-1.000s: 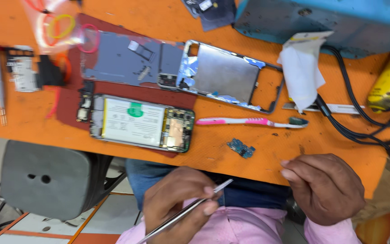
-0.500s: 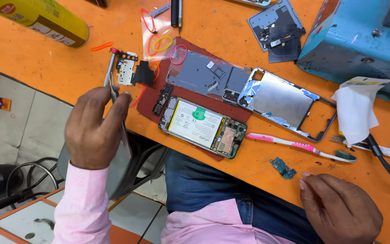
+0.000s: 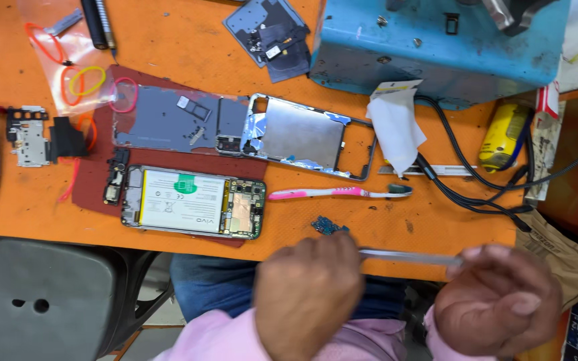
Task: The person cleans and adjusts a small internal circuit board with tweezers and a toothbrush, then handles a yellow spray can over the disassembled phone components on a workbench.
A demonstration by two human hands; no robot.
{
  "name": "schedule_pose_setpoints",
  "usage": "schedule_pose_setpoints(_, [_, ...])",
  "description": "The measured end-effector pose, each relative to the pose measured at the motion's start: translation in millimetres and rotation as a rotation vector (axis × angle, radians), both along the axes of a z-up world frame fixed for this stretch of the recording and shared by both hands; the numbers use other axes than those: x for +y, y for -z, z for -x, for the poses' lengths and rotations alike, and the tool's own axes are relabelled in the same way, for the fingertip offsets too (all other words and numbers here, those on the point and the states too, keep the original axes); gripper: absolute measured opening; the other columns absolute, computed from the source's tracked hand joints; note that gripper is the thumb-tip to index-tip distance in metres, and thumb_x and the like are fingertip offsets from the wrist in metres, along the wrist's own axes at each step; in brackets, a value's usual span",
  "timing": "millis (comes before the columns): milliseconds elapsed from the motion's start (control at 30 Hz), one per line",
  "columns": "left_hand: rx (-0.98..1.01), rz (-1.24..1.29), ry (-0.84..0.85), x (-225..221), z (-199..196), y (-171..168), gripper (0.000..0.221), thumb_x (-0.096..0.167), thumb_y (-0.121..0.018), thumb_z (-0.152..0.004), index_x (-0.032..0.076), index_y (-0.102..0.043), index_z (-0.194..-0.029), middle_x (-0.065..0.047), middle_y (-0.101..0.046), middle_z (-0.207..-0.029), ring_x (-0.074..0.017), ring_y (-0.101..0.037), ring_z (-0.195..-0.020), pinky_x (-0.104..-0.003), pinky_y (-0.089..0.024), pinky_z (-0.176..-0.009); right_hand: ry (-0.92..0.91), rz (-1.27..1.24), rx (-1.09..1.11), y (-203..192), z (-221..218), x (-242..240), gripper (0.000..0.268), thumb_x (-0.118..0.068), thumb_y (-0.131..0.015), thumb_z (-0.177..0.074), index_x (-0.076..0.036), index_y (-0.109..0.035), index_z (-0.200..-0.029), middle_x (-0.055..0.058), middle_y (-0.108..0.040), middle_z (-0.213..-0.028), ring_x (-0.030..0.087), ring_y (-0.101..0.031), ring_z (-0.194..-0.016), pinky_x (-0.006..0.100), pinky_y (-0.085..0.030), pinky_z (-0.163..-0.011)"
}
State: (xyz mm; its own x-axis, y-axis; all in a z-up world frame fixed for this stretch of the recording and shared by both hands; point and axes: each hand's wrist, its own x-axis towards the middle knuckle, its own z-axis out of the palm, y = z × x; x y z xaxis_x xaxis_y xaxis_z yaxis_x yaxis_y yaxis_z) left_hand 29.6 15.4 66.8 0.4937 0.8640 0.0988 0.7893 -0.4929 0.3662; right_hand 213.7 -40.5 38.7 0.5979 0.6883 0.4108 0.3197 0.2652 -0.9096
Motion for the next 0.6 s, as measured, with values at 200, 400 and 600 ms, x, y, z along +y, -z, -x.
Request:
schedule_pose_setpoints(200, [-0.017, -0.054, 0.071, 2, -65, -7, 0.019, 0.024, -0.065, -0.085, 0.01, -0.06, -0.074, -0.003, -0.056, -0.065, -0.0185, -0.06, -0.059, -0.033, -0.044, -0.046, -0.245, 0.461, -0.283, -17, -46, -3, 0.021, -0.004, -0.074, -0.098, 0.008, -0.066, -0.113, 0.016, -0.071, -0.103, 0.019, -0.071, -0.091, 0.026, -0.057, -0.084])
schedule_pose_setpoints(400, [-0.206, -0.143, 0.165, 11, -93, -3, 0.014, 0.019, -0.067, -0.086, 0.006, -0.063, -0.082, -0.005, -0.058, -0.077, -0.02, -0.061, -0.071, -0.032, -0.044, -0.056, -0.079, 0.662, -0.554, -4, -82, -37, 0.023, 0.006, -0.081, -0.087, 0.007, -0.073, -0.109, 0.015, -0.073, -0.101, 0.016, -0.07, -0.087, 0.025, -0.056, -0.078])
schedule_pose_setpoints(600, [-0.451, -0.16, 0.168, 17, -55, -8, 0.035, 0.019, -0.066, -0.076, -0.002, -0.069, -0.105, -0.011, -0.063, -0.096, -0.0247, -0.063, -0.089, -0.034, -0.053, -0.075, 0.024, 0.629, -0.975, 2, -97, -43, 0.019, -0.001, -0.087, -0.096, -0.001, -0.08, -0.114, 0.009, -0.074, -0.104, 0.017, -0.067, -0.09, 0.025, -0.052, -0.083])
